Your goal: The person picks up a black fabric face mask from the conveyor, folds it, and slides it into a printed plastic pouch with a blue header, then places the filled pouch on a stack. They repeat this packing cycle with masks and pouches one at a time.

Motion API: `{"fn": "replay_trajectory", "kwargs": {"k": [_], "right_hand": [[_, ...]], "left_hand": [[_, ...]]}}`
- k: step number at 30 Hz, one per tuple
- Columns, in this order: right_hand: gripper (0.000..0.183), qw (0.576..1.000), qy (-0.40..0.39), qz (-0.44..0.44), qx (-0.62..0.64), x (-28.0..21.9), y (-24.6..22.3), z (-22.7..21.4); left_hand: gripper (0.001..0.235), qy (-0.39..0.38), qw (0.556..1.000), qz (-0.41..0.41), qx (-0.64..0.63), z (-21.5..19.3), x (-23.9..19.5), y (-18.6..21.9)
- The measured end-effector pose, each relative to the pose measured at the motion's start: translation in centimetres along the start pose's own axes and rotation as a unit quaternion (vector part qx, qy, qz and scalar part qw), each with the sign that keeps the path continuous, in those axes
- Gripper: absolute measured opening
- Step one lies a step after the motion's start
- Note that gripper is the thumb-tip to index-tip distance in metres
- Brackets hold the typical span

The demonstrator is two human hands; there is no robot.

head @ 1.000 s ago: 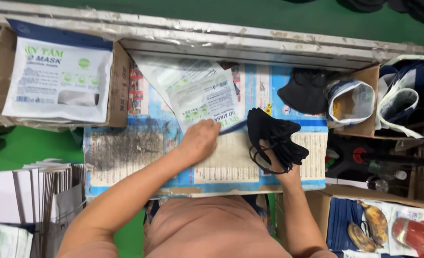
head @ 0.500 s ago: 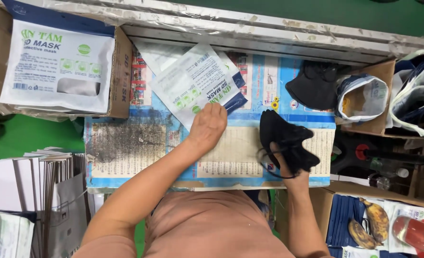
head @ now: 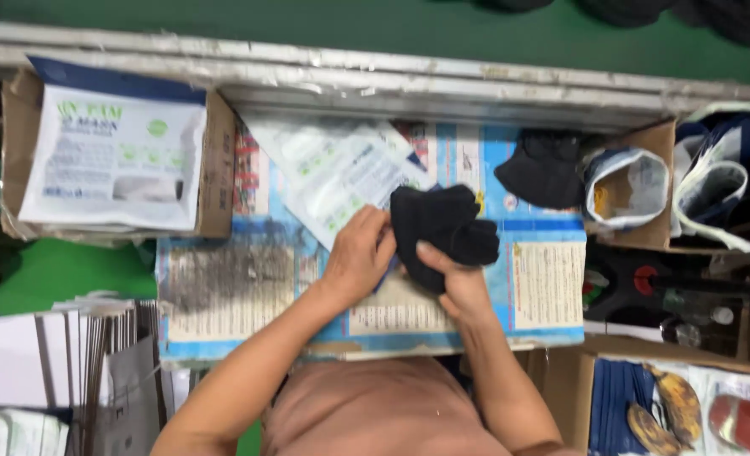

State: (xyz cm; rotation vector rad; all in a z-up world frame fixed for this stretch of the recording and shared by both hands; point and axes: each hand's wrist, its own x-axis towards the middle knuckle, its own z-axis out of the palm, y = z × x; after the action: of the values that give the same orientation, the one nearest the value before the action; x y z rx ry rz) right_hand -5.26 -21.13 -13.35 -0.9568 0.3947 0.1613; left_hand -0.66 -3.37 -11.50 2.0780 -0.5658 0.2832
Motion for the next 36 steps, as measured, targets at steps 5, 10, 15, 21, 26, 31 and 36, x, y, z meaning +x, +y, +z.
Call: {"fn": "replay_trajectory", "kwargs": {"k": [5,10,15,21,26,31,36], "right_hand": [[0.038,0.998,0.038,-0.039,-0.018,-0.8,2.2,-3.0],[0.036,0.993,0.107,0.003,-0.058,-2.1,3.8,-5.9],[0.031,0.991,0.117,0.021,0.067,-3.7,0.7,-1.8],[0.043,0.675,-0.115,-0.412,-0.601,-6.0,-3.1,1.9],[0.049,0.787,-0.158,-0.298,-0.516,-4.9,-1.8,-4.3],[0.051,0.931,-0.121,-0.049,-0.340,-6.0,-3.7,-1.1],[0.048,0.917,-0.024,-0.074,-0.392,-3.5,-0.5,-1.8]], "left_hand": [[0.009,-0.017,0.940,-0.223,-0.259,1.2,-1.4,-1.8],[0.011,0.033,0.895,-0.284,-0.343,0.6,-1.4,1.2],[0.015,-0.057,0.969,-0.116,-0.210,-0.5,-2.3,3.4],[0.015,0.005,0.958,-0.193,-0.211,-1.7,-0.6,4.3],[0.014,-0.048,0.939,-0.207,-0.269,-1.0,-2.0,4.4],[0.017,0.014,0.945,-0.161,-0.284,-2.8,-0.9,6.4],[0.015,-0.103,0.919,-0.199,-0.325,-0.7,-2.2,7.3]]}}
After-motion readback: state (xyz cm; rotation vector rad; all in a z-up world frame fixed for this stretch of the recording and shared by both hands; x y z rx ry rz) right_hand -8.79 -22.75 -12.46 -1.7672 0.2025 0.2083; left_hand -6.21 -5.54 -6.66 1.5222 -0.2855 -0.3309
